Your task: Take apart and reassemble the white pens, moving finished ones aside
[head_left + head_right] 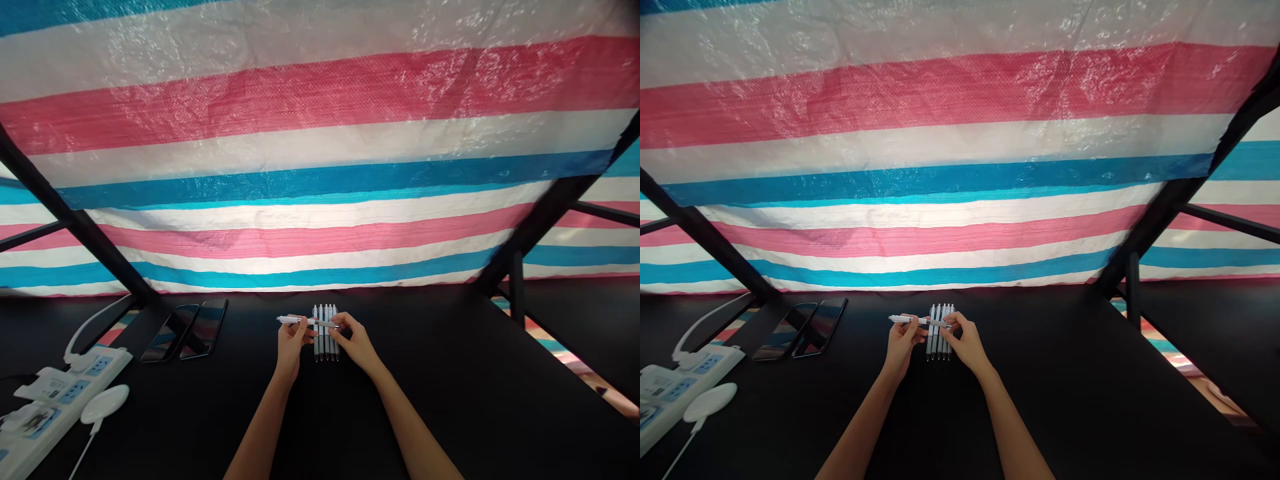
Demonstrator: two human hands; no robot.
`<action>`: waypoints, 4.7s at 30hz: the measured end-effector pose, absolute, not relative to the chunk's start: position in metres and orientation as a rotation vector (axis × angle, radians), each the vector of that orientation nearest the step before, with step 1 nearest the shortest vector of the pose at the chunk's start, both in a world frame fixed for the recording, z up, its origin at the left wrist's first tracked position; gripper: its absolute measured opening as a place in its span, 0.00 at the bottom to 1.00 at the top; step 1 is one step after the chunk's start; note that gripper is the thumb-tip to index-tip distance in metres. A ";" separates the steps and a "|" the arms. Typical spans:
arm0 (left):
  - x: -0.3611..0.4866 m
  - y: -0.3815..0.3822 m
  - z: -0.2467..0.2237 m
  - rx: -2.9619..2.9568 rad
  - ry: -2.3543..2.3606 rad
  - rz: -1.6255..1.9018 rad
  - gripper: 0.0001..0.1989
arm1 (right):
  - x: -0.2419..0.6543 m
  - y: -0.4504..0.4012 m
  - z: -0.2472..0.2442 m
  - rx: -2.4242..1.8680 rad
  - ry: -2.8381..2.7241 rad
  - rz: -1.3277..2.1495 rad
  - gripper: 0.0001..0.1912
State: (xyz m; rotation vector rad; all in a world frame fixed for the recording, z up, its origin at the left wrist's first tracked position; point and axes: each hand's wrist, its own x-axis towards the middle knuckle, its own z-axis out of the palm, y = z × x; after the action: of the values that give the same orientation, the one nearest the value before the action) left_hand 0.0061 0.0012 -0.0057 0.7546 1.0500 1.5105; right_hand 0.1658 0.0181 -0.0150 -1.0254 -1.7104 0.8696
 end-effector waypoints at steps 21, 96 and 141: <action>0.006 0.002 -0.007 0.755 1.082 1.511 0.18 | 0.166 0.017 -0.009 -1.079 -1.764 0.808 0.12; 0.006 -0.001 -0.002 0.792 1.067 1.422 0.17 | 0.167 0.017 -0.010 -1.058 -1.870 0.729 0.14; 0.003 0.002 -0.006 0.766 1.121 1.422 0.17 | 0.165 0.014 -0.013 -1.157 -1.959 0.446 0.15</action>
State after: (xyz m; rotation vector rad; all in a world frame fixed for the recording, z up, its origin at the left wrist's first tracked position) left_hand 0.0025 0.0024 -0.0065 0.7657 1.1213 1.4215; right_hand 0.1649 0.0143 -0.0133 -1.1572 -1.9589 0.4464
